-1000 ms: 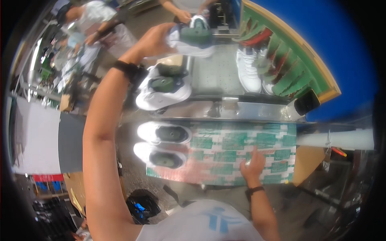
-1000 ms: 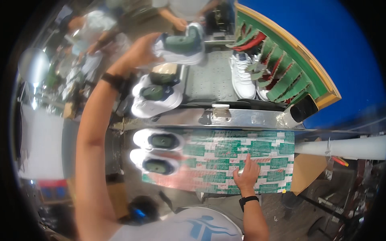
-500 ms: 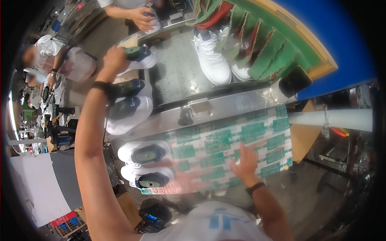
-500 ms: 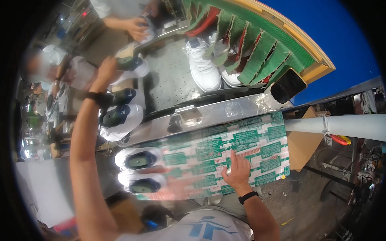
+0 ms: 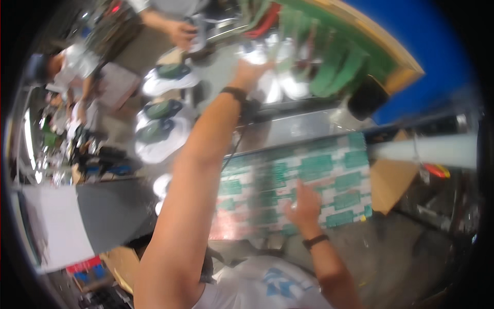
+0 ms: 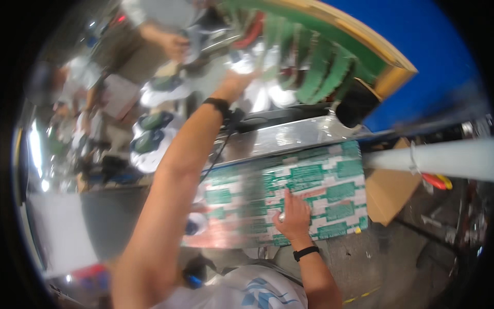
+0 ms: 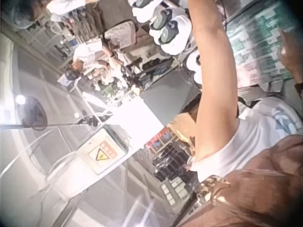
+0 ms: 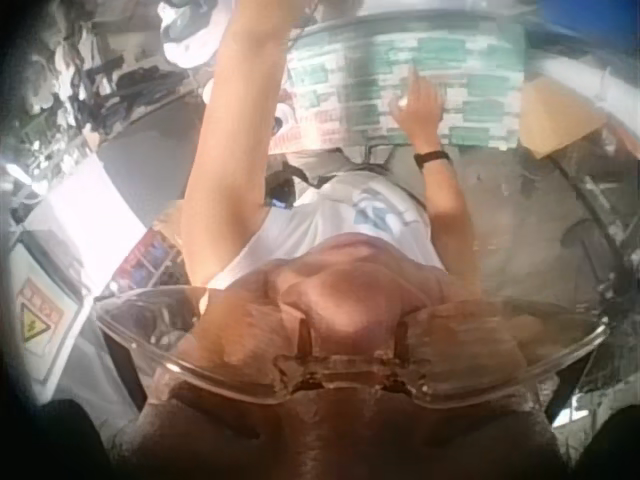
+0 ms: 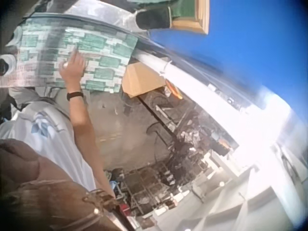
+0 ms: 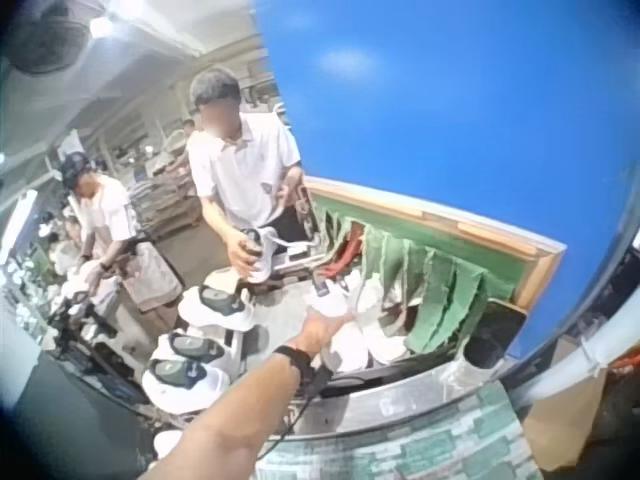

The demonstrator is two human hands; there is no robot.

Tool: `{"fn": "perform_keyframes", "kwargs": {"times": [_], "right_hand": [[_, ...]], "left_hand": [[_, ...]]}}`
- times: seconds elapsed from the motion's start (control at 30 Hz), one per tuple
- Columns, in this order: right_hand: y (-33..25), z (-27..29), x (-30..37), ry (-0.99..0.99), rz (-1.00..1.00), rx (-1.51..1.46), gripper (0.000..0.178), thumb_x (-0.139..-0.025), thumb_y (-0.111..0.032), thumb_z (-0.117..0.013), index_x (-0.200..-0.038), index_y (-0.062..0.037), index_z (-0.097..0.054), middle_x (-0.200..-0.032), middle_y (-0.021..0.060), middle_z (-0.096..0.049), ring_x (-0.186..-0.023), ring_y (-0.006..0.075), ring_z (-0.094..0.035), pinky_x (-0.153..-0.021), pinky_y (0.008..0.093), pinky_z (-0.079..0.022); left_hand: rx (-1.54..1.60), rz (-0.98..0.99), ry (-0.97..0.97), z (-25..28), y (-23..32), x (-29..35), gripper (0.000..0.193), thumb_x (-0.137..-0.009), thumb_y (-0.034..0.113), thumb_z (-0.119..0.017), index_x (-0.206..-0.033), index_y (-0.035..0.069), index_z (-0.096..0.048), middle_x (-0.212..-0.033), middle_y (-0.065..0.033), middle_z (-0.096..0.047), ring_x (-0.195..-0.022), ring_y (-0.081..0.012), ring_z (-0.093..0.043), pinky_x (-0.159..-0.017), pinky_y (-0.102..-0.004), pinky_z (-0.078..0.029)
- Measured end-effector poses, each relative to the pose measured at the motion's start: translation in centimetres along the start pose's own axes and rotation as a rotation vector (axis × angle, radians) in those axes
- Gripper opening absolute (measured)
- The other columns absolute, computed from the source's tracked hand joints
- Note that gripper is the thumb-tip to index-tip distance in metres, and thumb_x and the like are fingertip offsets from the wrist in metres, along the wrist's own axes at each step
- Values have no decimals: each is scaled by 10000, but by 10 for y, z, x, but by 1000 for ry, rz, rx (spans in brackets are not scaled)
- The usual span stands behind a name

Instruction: Apply adhesive or primer to the upper and sole of shoes during the manufacturing process.

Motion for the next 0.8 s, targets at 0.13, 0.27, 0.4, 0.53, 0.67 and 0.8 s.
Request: {"fn": "perform_keyframes", "kwargs": {"times": [0.13, 0.27, 0.4, 0.53, 0.67, 0.8], "right_hand": [[6, -3, 16, 78, 2, 81, 837, -824, -256, -745, -1589, 32, -560, -1300, 196, -696, -1135, 383, -653, -1063, 524, -483], [7, -10, 13, 35, 37, 19, 830, -847, -248, -736, -1602, 38, -542, -1299, 208, -678, -1152, 385, -644, -1076, 541, -475], [9, -8, 21, 64, 44, 61, 829, -849, -251, -732, -1604, 35, -544, -1305, 208, -674, -1153, 395, -644, -1071, 549, -475], [9, -6, 22, 78, 50, 52, 857, -832, -258, -753, -1607, 35, -536, -1198, 206, -663, -1071, 414, -627, -994, 544, -486], [11, -5, 18, 101, 80, 26, 876, -826, -271, -767, -1612, 32, -528, -1115, 196, -645, -1018, 412, -609, -958, 536, -487], [3, -4, 7, 149, 102, 38, 849, -850, -268, -745, -1615, 28, -527, -1171, 178, -668, -1074, 386, -632, -990, 533, -488]], "left_hand": [[282, -140, -34, -17, 5, 16, 834, -795, 357, -1009, -1395, -91, -642, -1247, -198, -770, -1120, -269, -744, -993, -419, -594], [724, -20, -153, 23, 2, 15, 508, -959, 330, -842, -1345, 31, -701, -1165, -94, -799, -1054, -215, -759, -949, -409, -604], [1008, 78, -255, 68, 54, 88, 484, -1084, 474, -625, -1372, 89, -678, -1201, -69, -790, -1116, -219, -762, -997, -414, -594], [971, -59, -224, 98, 64, 201, 478, -1072, 360, -672, -1417, 30, -643, -1239, -47, -749, -1112, -179, -727, -995, -380, -584], [1068, -12, -292, 115, 25, 341, 603, -1005, 133, -731, -1548, -12, -512, -1375, -141, -679, -1211, -232, -692, -1034, -399, -595], [873, 142, -195, 113, 9, 448, 711, -962, 131, -786, -1586, -3, -473, -1414, -149, -658, -1267, -240, -667, -1072, -403, -574]]}}
Point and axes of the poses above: each hand's wrist, its own x-axis away from the middle knuckle, its own z-axis out of the back of the hand, y = z × x, the point moved 1 cm from there along -x, towards the middle knuckle
